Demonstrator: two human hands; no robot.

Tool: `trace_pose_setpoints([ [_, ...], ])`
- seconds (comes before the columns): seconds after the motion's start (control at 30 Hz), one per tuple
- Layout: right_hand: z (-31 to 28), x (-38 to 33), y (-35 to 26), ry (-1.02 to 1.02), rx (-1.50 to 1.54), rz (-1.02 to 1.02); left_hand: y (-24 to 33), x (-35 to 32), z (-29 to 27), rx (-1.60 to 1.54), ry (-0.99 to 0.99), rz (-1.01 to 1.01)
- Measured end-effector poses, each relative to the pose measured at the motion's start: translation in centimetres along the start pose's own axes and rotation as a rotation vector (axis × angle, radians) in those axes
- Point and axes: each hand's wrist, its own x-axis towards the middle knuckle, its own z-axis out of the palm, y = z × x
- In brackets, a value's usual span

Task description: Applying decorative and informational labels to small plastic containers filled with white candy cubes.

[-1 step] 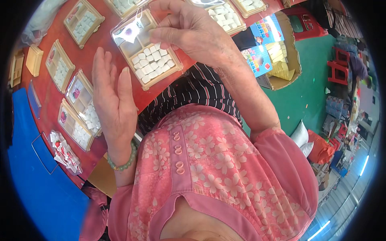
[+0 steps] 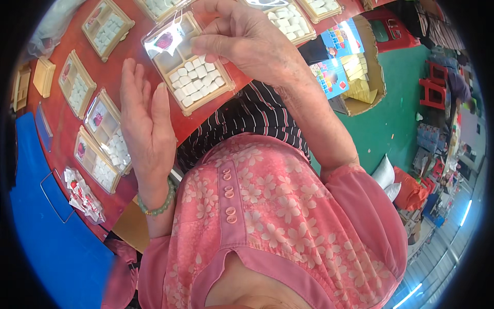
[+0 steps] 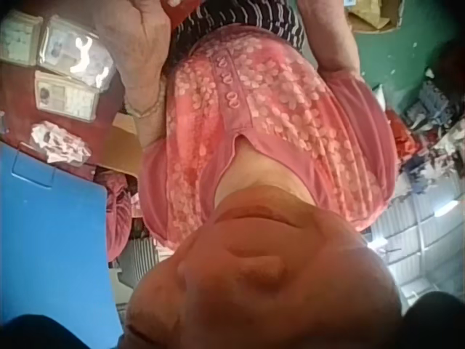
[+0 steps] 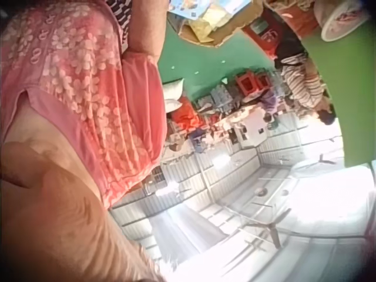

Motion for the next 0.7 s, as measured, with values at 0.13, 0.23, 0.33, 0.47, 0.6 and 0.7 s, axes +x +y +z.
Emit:
trace_pose_setpoints([
  [0.13, -0.3, 0.2, -0.5, -0.029, 0.002, 0.013, -1.0, 0.9, 1.2, -0.054, 0.023, -0.018],
  [0.23, -0.2, 0.3, -0.3, 0.038, -0.005, 0.022, -0.2, 1.3, 1.2, -0.172, -0.036, -0.06],
  [0.33, -0.1, 0.3, 0.0, 0.063, 0.005, 0.051, -0.2, 1.4, 1.4, -0.175, -0.025, -0.018],
  [0.47, -0.2, 0.5, 0.2, 0.074, 0.041, 0.041, -0.7, 1.3, 1.9, -0.346, 0.0, -0.017],
  [0.6, -0.3, 0.4, 0.3, 0.076, 0.043, 0.031, -0.5, 1.2, 2.1, -0.259, 0.015, -0.014],
  [0.7, -0.9, 0.2, 1.2, 0.051, 0.02, -0.013, -0.2, 1.2, 2.1, -0.12, 0.025, 0.017],
])
